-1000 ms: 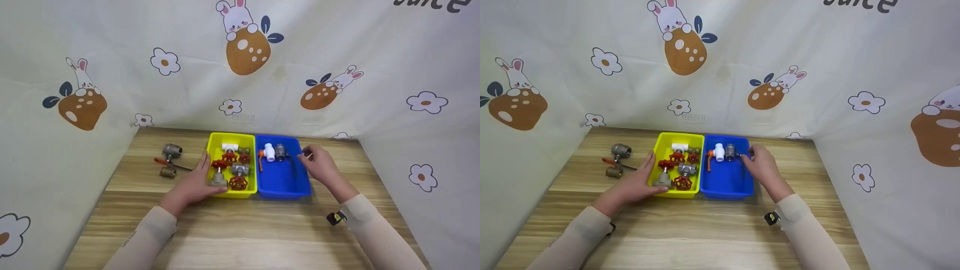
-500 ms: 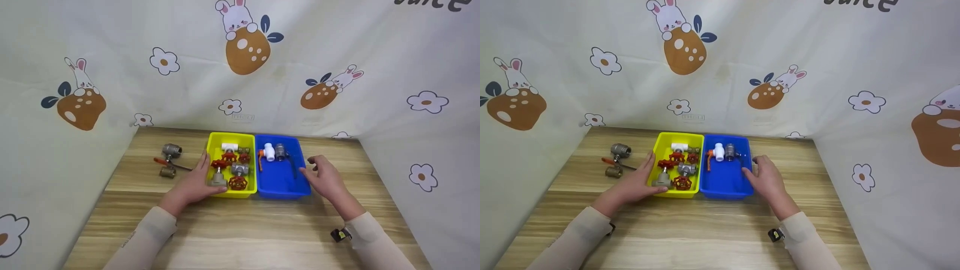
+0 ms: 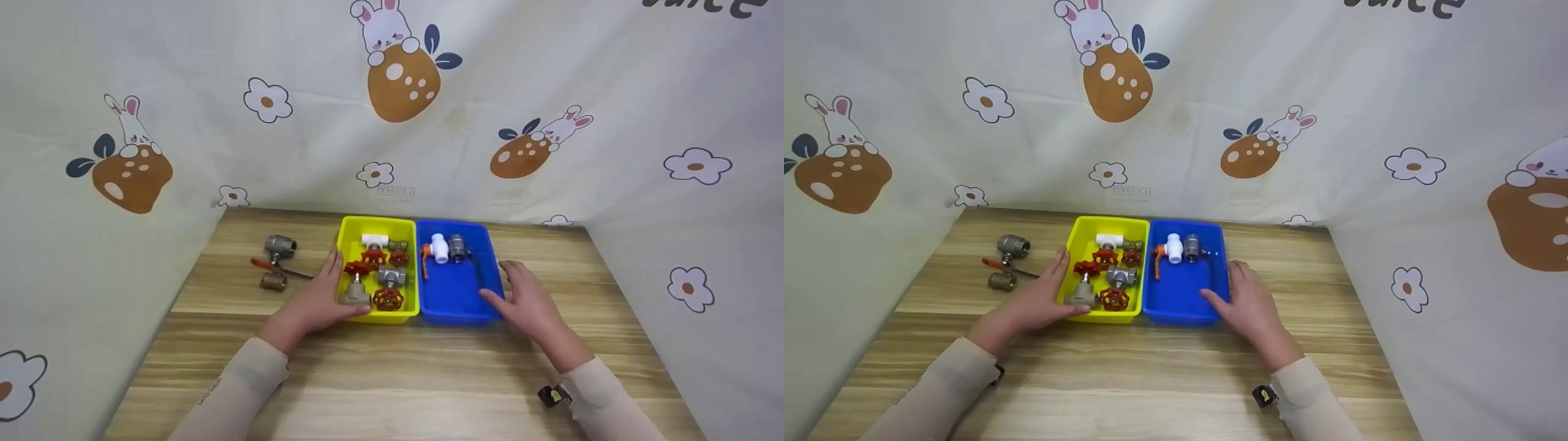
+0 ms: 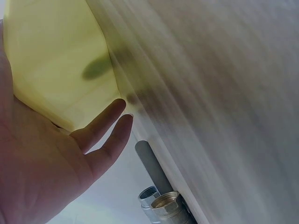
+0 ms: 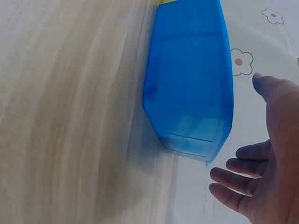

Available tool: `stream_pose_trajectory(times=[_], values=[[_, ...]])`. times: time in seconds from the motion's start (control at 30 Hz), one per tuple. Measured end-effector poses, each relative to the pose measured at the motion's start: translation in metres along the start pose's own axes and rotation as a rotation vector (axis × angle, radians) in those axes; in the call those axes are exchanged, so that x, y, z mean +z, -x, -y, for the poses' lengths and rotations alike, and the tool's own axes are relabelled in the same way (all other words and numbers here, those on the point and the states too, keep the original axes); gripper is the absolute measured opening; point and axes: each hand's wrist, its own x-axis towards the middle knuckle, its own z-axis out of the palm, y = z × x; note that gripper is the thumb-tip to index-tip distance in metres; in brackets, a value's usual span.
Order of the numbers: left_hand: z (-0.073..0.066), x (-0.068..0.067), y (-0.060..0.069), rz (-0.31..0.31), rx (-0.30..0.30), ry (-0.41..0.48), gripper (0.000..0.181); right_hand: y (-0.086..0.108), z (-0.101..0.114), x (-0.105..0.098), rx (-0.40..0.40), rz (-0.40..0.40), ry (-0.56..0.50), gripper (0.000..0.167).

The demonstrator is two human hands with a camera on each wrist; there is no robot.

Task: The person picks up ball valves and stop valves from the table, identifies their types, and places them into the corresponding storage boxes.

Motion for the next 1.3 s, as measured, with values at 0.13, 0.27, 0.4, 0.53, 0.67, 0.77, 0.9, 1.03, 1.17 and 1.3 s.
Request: stream_pose_trajectory(times=[0.13,0.27,0.4,0.53,0.67,0.77,0.9,1.03,1.17,1.3], values=[[0.001,0.001,0.000,0.003,0.003,0.013,0.140,0.002,-0.002,0.003,-0.021,0.022,0.031,0.096],[0.002,0.001,0.000,0.004,0.007,0.016,0.140,0.003,-0.005,0.005,-0.016,0.089,0.054,0.106],[0.002,0.001,-0.001,0.010,0.007,0.015,0.140,0.002,-0.007,0.008,-0.019,0.141,0.048,0.114],[0.002,0.000,-0.001,0.010,0.009,0.011,0.140,0.000,-0.009,0.011,-0.047,0.168,0.041,0.119],[0.000,-0.001,0.000,0.009,0.008,0.013,0.141,-0.002,-0.010,0.013,-0.071,0.179,0.040,0.121],[0.000,-0.001,0.001,0.010,0.002,0.008,0.141,-0.003,-0.011,0.013,-0.076,0.187,0.036,0.122],[-0.001,-0.001,0.001,0.013,-0.006,0.003,0.142,-0.003,-0.013,0.014,-0.091,0.195,0.028,0.121],[-0.002,-0.001,0.000,0.008,-0.001,0.002,0.142,-0.003,-0.014,0.015,-0.107,0.191,0.031,0.120],[-0.002,0.000,0.000,0.002,0.012,-0.015,0.140,-0.004,-0.015,0.017,-0.122,0.182,0.029,0.121],[-0.002,0.000,0.000,0.005,0.009,-0.015,0.139,-0.004,-0.016,0.020,-0.135,0.165,0.026,0.120]])
